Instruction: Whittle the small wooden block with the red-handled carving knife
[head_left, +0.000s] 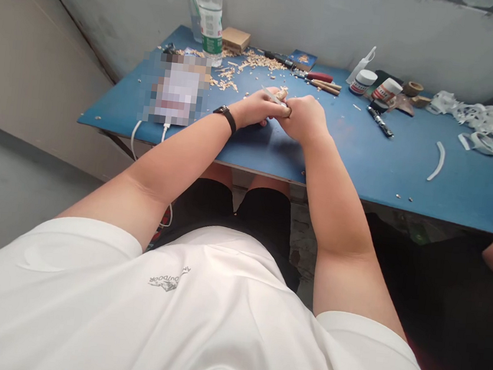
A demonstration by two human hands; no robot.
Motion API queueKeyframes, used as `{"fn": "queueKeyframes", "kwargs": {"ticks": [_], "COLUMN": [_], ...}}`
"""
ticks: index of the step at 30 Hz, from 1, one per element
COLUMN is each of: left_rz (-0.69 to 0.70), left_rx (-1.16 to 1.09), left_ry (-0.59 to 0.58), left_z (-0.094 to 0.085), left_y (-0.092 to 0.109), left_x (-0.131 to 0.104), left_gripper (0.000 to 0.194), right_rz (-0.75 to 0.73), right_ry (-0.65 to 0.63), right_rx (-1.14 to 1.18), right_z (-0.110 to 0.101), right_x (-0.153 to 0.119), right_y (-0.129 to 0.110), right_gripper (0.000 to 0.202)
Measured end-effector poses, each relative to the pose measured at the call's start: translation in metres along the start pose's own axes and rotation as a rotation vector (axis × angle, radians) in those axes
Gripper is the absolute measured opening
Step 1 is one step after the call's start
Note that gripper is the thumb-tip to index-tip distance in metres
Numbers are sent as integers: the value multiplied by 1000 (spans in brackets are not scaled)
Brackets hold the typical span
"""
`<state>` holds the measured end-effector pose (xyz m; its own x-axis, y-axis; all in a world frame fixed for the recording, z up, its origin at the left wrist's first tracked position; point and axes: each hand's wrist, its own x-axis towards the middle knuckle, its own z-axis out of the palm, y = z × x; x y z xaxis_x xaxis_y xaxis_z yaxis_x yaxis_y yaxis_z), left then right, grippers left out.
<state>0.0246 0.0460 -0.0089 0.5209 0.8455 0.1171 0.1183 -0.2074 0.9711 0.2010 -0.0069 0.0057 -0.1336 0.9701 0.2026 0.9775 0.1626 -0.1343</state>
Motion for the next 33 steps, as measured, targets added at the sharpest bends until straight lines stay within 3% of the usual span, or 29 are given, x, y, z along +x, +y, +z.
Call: {"fn": "queueKeyframes", "kwargs": {"ticks": [9,18,21,26,33], "left_rz": [-14,-68,-68,16,-6], "left_rx": [24,2,-72,43,51], "left_ry": [53,84,34,-19,-81], "left_z": [0,11,7,1,3], "left_y": [-11,1,2,2,7], "left_x": [9,3,5,1,-6], "left_gripper": [46,41,41,35,42], "right_rz": [122,319,252,67,39], "right_ry": [71,62,66,31,26], "right_rx": [-20,4,18,120,104], "right_z": [10,-1,-3,4,3], "right_x": [4,2,3,4,4], "right_y": [1,-18,-13,3,5], "right_gripper": [47,45,38,39,35]}}
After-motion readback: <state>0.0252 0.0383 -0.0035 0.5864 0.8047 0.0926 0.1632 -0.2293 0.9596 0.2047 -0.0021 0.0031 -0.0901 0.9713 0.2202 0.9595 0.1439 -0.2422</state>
